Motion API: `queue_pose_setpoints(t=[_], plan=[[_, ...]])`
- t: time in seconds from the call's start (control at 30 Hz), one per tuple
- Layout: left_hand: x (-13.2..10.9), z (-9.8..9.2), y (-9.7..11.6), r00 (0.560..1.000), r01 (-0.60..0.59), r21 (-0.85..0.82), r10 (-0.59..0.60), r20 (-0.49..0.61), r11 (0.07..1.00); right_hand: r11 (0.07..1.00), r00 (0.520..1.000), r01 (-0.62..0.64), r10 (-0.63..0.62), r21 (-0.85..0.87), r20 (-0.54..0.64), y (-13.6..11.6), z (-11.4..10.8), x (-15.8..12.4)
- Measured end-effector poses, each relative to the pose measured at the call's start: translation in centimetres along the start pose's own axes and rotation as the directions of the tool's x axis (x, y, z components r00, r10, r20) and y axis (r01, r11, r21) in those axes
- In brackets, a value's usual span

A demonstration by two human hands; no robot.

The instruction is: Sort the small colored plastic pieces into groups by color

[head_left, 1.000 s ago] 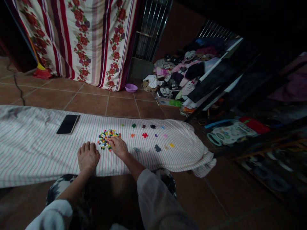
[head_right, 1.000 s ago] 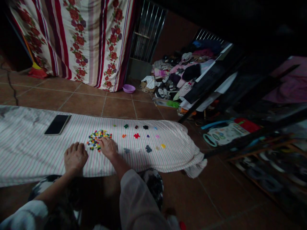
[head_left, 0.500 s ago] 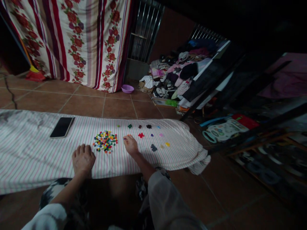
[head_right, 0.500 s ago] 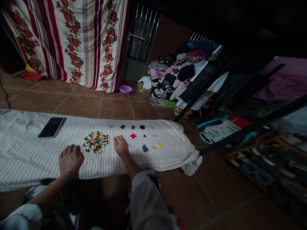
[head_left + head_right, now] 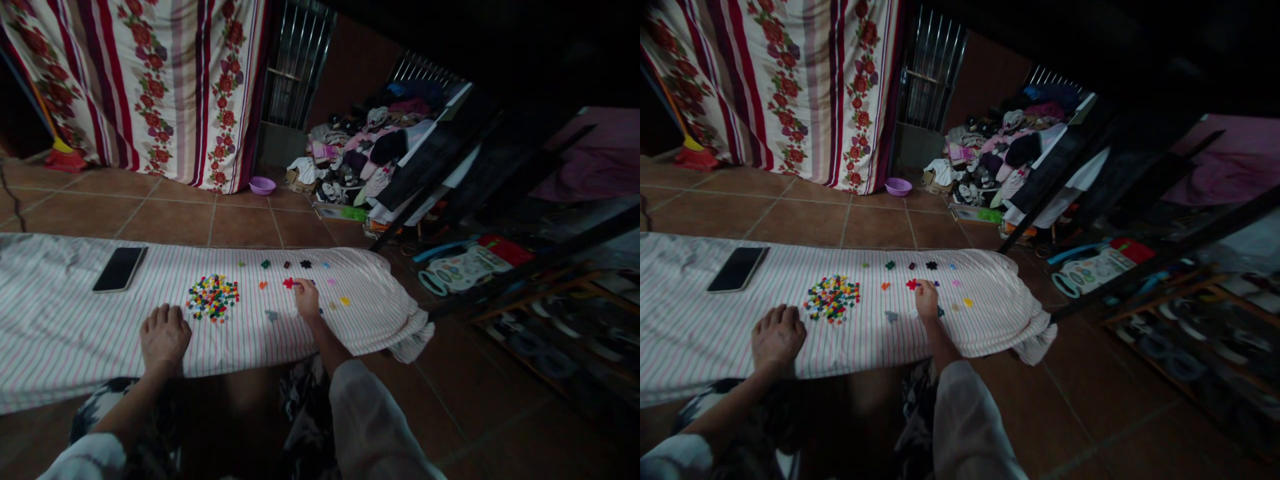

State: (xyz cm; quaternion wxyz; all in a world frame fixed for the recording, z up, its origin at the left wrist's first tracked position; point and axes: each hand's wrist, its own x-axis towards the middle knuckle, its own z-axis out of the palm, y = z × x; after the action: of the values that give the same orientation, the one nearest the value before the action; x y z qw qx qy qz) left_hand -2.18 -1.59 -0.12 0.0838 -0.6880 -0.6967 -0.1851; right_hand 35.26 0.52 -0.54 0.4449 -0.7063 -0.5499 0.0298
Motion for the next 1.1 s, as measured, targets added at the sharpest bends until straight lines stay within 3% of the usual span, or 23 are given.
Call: queue_pose_setpoints(t=[0.37,0.57,1.1], plan=[[0.0,0.1,0.0,1.000,0.001,0.009,-0.001,0.000,1.000,0.981,0.986,-0.144,0.132,-0.132,-0.099,4.7,-3.4,2.2],[0.0,-0.3,0.2,1.000,0.006,0.007,-0.006,0.016,1.000,0.940,0.969,-0.245,0.241,-0.239,-0.046,5.5,-4.0,3.1],[0.1,-0.6,0.5,1.000,0.007,0.024,-0.008,0.024,1.000,0.962,0.982,-0.178,0.187,-0.208,0.026,6.1,-2.8,4.1]])
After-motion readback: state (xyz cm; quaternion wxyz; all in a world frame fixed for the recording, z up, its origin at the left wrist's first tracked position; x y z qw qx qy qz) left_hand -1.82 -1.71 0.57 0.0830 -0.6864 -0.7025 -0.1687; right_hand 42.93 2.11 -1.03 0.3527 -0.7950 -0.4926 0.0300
